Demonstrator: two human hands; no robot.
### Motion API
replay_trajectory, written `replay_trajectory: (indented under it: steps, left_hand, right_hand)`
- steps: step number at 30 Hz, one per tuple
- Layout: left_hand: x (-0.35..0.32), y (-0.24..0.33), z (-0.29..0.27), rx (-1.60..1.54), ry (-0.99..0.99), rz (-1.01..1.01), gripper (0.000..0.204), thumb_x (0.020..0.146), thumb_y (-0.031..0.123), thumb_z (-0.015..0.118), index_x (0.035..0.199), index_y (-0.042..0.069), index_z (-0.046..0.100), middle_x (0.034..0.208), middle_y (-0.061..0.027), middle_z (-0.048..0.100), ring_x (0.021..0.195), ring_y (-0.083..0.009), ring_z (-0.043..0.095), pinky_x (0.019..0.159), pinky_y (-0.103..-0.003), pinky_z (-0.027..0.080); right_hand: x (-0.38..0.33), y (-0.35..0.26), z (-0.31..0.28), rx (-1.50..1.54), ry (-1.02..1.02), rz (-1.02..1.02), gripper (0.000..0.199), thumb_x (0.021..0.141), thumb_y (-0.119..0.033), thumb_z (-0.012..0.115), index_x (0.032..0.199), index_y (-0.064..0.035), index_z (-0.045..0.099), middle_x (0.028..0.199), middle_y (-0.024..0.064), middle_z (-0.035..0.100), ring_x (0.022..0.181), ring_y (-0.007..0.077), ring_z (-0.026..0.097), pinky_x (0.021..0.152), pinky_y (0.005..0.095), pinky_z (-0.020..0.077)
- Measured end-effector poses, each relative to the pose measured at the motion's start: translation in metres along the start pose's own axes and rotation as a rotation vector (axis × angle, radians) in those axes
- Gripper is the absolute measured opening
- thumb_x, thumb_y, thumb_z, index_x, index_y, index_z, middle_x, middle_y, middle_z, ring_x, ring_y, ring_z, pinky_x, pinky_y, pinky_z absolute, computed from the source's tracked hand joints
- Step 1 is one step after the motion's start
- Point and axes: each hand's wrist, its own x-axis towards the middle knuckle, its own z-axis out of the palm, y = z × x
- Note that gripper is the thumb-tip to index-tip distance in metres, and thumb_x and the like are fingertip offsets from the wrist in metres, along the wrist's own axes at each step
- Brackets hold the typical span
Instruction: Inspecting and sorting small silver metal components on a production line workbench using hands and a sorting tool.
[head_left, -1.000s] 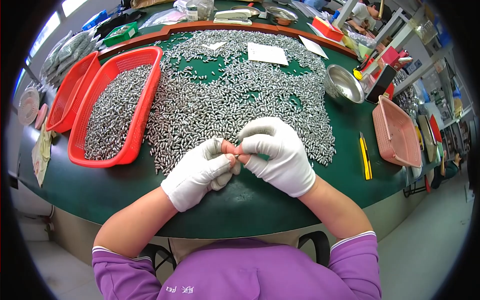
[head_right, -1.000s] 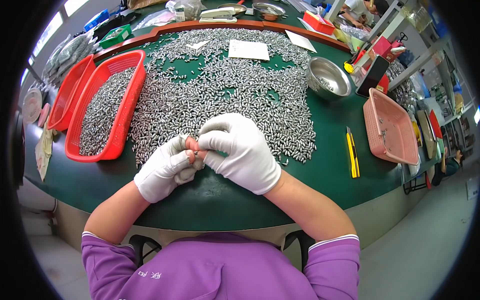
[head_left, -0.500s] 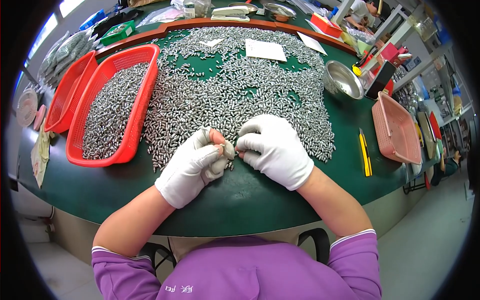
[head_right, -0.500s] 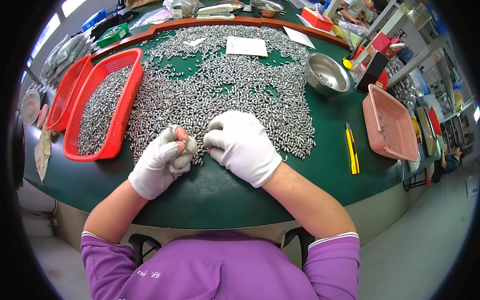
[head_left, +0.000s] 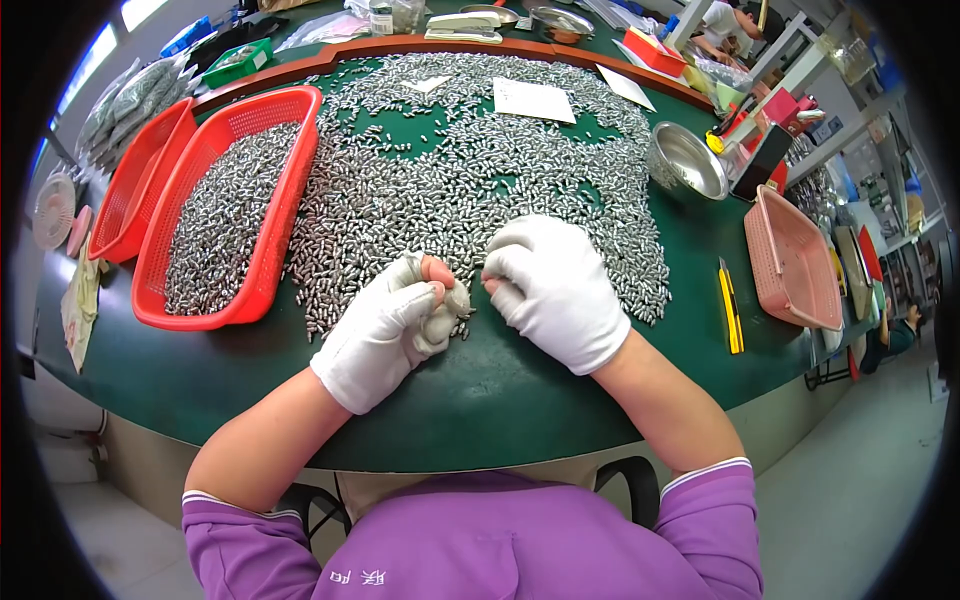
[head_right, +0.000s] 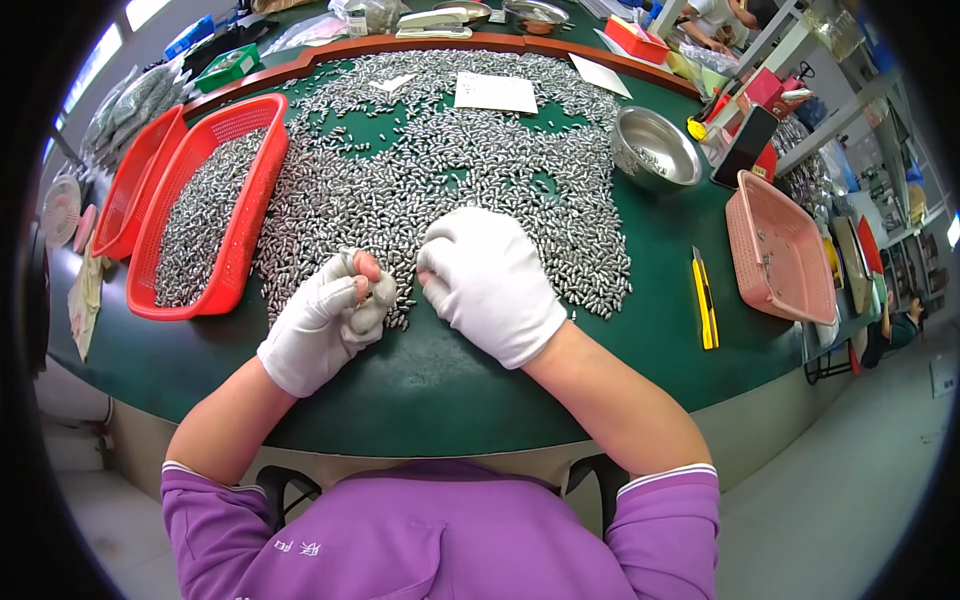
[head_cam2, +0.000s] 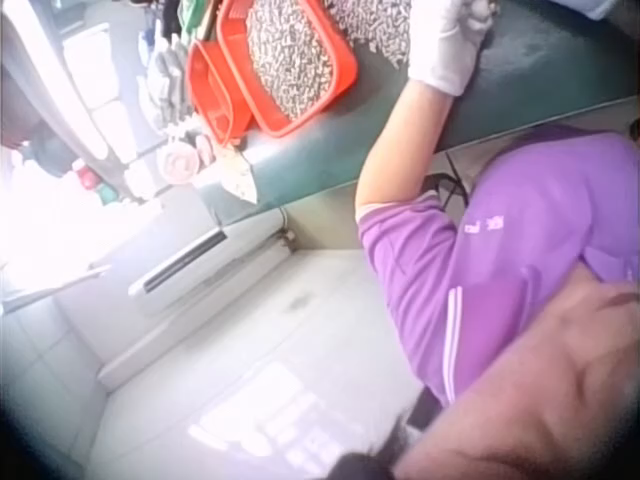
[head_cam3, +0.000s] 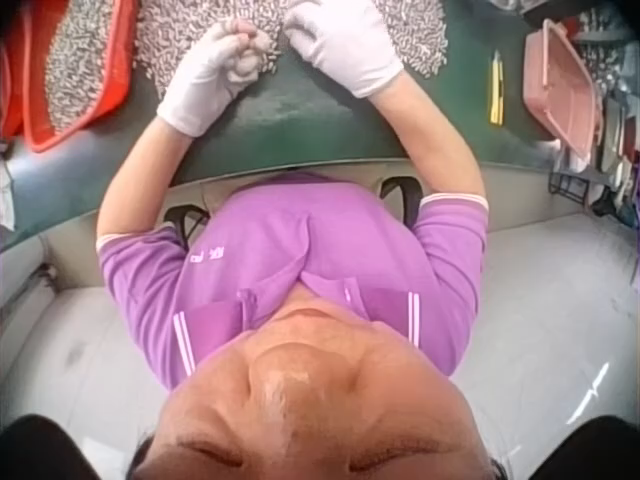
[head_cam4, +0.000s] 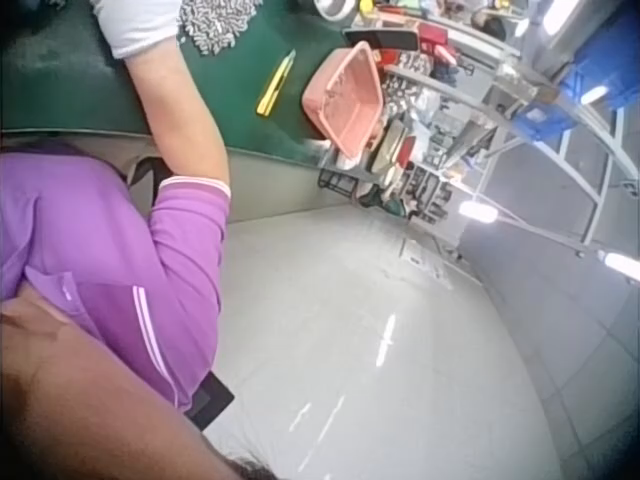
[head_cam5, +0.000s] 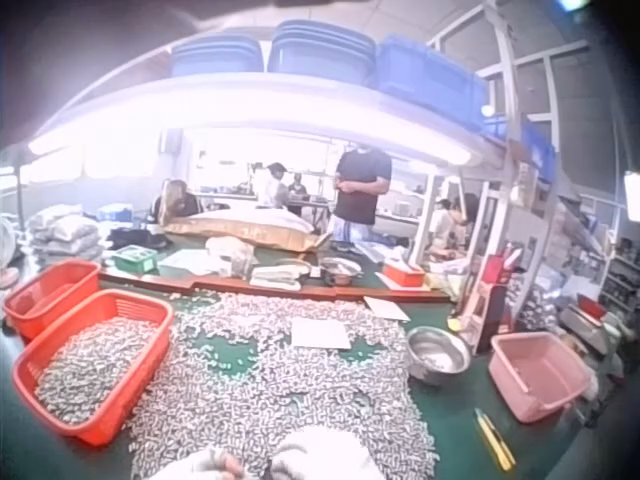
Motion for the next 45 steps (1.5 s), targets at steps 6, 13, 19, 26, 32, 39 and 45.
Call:
replay_trajectory:
  steps: [6, 13, 19, 26, 32, 39, 45]
  left_hand:
    - [0.000, -0.001, 0.001, 0.016, 0.015, -0.001, 0.019, 0.089, 0.019, 0.065, 0.101, 0.013, 0.052, 0.093, -0.0037, 0.055, 0.063, -0.0062, 0.040, 0.058, -0.019, 0.035]
    - [-0.001, 0.003, 0.001, 0.005, -0.002, -0.017, 0.012, 0.093, 0.015, 0.057, 0.102, 0.011, 0.050, 0.091, -0.0033, 0.060, 0.066, -0.0068, 0.047, 0.061, -0.020, 0.040]
    - [-0.002, 0.001, 0.002, 0.018, 0.008, -0.025, 0.019, 0.090, 0.020, 0.065, 0.102, 0.012, 0.052, 0.090, -0.0028, 0.054, 0.064, -0.0067, 0.043, 0.058, -0.019, 0.036]
    - [-0.001, 0.003, -0.001, 0.024, -0.066, -0.051, 0.018, 0.093, 0.020, 0.061, 0.104, 0.011, 0.051, 0.089, -0.0002, 0.059, 0.067, -0.0049, 0.048, 0.062, -0.018, 0.040]
    - [-0.002, 0.003, 0.000, 0.033, -0.032, -0.060, 0.018, 0.093, 0.020, 0.061, 0.106, 0.010, 0.051, 0.089, -0.0001, 0.060, 0.069, -0.0049, 0.050, 0.063, -0.019, 0.041]
    - [-0.001, 0.002, -0.001, 0.039, -0.038, -0.065, 0.018, 0.094, 0.020, 0.061, 0.106, 0.010, 0.052, 0.090, -0.0005, 0.060, 0.068, -0.0047, 0.050, 0.063, -0.019, 0.042]
    - [-0.001, 0.001, -0.003, 0.042, -0.040, -0.064, 0.017, 0.094, 0.020, 0.061, 0.105, 0.010, 0.053, 0.089, -0.0007, 0.060, 0.067, -0.0046, 0.050, 0.062, -0.018, 0.042]
  right_hand:
    - [0.000, 0.004, -0.012, -0.096, -0.108, -0.029, 0.009, 0.066, -0.010, 0.071, 0.070, -0.0066, 0.063, 0.078, 0.0052, 0.062, 0.078, 0.0256, 0.062, 0.071, 0.0375, 0.0503]
    - [0.003, 0.006, -0.012, -0.013, 0.082, 0.008, 0.010, 0.066, -0.011, 0.071, 0.068, -0.0068, 0.062, 0.080, 0.0053, 0.062, 0.079, 0.0261, 0.062, 0.072, 0.0375, 0.0506]
    - [-0.002, 0.007, -0.003, -0.061, -0.054, -0.037, 0.011, 0.063, -0.012, 0.072, 0.068, -0.0066, 0.064, 0.081, 0.0048, 0.062, 0.082, 0.0244, 0.060, 0.073, 0.0364, 0.0499]
    - [-0.002, 0.010, -0.009, -0.004, -0.139, -0.054, 0.012, 0.064, -0.013, 0.073, 0.068, -0.0064, 0.064, 0.082, 0.0050, 0.062, 0.084, 0.0246, 0.061, 0.073, 0.0366, 0.0498]
    - [-0.004, 0.014, -0.012, -0.017, -0.037, 0.056, 0.011, 0.067, -0.009, 0.073, 0.074, -0.0069, 0.065, 0.084, 0.0054, 0.063, 0.083, 0.0252, 0.061, 0.073, 0.0372, 0.0500]
    - [-0.005, 0.013, -0.002, 0.028, -0.149, -0.022, 0.011, 0.066, -0.010, 0.073, 0.072, -0.0057, 0.064, 0.085, 0.0067, 0.062, 0.083, 0.0261, 0.061, 0.074, 0.0369, 0.0502]
    - [-0.003, 0.011, -0.002, -0.023, -0.096, -0.011, 0.012, 0.066, -0.010, 0.072, 0.070, -0.0040, 0.062, 0.084, 0.0073, 0.061, 0.083, 0.0269, 0.060, 0.075, 0.0370, 0.0499]
